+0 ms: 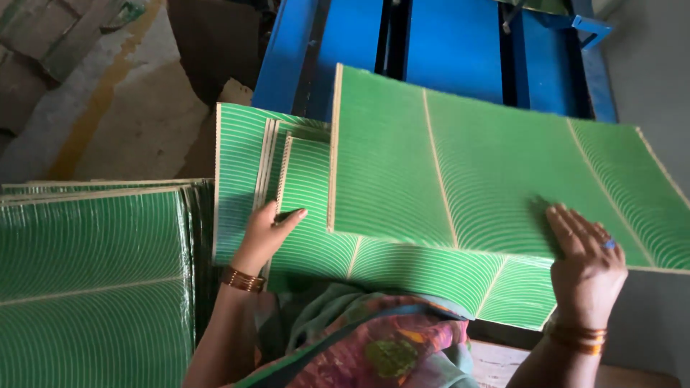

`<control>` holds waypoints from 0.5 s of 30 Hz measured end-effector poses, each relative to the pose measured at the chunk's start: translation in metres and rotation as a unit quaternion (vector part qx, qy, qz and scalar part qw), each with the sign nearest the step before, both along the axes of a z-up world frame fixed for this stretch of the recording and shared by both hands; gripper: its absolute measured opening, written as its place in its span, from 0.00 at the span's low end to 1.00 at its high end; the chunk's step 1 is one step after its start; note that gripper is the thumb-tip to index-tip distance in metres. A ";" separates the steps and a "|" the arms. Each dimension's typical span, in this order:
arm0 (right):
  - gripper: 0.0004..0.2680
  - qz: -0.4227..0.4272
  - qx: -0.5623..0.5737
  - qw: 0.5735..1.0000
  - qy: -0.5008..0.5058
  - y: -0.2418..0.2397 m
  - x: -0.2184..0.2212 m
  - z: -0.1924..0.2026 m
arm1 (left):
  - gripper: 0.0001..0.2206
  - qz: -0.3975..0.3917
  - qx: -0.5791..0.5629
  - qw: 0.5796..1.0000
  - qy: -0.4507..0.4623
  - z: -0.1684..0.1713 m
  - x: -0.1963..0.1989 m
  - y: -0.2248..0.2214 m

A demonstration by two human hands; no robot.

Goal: Stacking and aligning large printed paper sheets with a banana-leaf pattern onto a machine or table.

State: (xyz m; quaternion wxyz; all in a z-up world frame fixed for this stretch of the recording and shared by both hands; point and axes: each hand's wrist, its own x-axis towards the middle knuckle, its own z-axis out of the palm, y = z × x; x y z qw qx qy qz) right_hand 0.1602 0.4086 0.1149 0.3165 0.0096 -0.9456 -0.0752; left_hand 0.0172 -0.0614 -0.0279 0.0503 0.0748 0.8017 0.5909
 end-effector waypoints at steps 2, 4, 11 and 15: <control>0.17 -0.002 0.019 1.000 0.006 -0.008 -0.022 0.019 | 0.15 0.018 0.016 1.000 0.002 -0.010 -0.001 0.001; 0.14 0.019 0.032 0.999 0.026 -0.024 -0.050 0.050 | 0.25 0.057 -0.108 0.992 -0.038 -0.029 -0.005 0.002; 0.17 0.087 0.018 0.995 0.034 0.030 -0.192 0.054 | 0.12 0.062 0.079 0.994 -0.045 0.005 -0.001 0.010; 0.15 0.079 0.020 0.997 -0.013 0.047 -0.276 0.046 | 0.16 0.079 0.034 0.995 -0.051 -0.006 -0.004 0.009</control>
